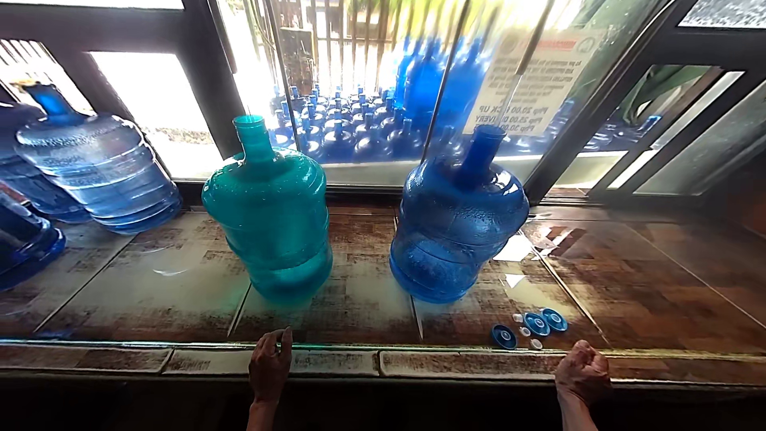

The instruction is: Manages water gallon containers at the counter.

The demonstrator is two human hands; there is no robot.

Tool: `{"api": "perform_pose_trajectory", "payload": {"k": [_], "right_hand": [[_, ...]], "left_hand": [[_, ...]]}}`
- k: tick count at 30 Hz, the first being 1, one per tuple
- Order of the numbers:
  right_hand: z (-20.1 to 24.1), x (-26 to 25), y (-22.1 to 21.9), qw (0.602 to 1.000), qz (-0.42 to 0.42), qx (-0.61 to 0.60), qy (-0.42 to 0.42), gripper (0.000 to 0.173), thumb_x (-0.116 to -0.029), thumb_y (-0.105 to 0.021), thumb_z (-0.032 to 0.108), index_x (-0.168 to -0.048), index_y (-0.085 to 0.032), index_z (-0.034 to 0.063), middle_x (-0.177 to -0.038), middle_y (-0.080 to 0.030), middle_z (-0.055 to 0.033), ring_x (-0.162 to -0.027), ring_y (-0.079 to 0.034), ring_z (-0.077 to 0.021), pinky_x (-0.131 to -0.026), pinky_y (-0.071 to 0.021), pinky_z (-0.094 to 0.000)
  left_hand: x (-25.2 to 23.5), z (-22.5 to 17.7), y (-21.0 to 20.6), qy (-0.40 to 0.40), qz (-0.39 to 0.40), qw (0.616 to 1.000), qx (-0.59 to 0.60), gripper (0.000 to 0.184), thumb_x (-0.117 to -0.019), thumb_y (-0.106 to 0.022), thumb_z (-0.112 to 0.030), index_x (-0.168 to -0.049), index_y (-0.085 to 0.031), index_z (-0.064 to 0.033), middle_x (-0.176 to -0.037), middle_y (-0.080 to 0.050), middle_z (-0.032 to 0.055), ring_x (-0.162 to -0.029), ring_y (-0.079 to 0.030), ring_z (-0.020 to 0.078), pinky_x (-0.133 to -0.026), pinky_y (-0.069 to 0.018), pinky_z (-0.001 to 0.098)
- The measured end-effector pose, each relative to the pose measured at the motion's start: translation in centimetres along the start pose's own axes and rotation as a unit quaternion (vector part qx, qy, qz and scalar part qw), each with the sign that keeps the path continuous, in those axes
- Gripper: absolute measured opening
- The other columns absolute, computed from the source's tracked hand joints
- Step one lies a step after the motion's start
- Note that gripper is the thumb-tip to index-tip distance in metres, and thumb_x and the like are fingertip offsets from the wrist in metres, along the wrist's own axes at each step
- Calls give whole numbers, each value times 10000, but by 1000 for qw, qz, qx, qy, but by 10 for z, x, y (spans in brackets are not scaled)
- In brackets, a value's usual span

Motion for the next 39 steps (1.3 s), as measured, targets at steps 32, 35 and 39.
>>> {"api": "perform_pose_trajectory", "payload": {"k": [32, 35, 39], "right_hand": [[1, 0, 1, 1000, -2, -1, -1, 572, -1107, -352, 409, -1269, -642, -57, -1197, -686, -299, -1186, -651, -422, -1045, -445, -583], [4, 2, 3, 1000, -1, -3, -4, 562, -1110, -349, 397, -1269, -643, -56, -1194, -685, -299, -1183, -651, -417, -1042, -445, -575], [7, 3, 5, 1000, 4, -1, -10, 553, -1111, -350, 395, -1275, -648, -41, -1197, -689, -287, -1192, -649, -409, -1050, -442, -569]], "left_hand": [[-2, -2, 1, -2, 0, 1000, -2, 466, -1014, -528, -437, -895, -767, -54, -810, -723, 100, -735, -706, 230, -678, -585, 412], [-2, -2, 1, -4, -1, 1000, -2, 464, -1014, -530, -436, -898, -766, -54, -813, -724, 99, -741, -706, 229, -682, -583, 405], [-2, -3, 2, -3, -1, 1000, 1, 450, -1013, -537, -423, -898, -768, -55, -819, -730, 99, -751, -710, 227, -691, -588, 405]]}}
Point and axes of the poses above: each hand's wrist, its own x-axis away from the middle knuckle, its own y-axis out of the back of the hand, z = x × y, the point moved 8 cm from there along -x, towards the middle knuckle
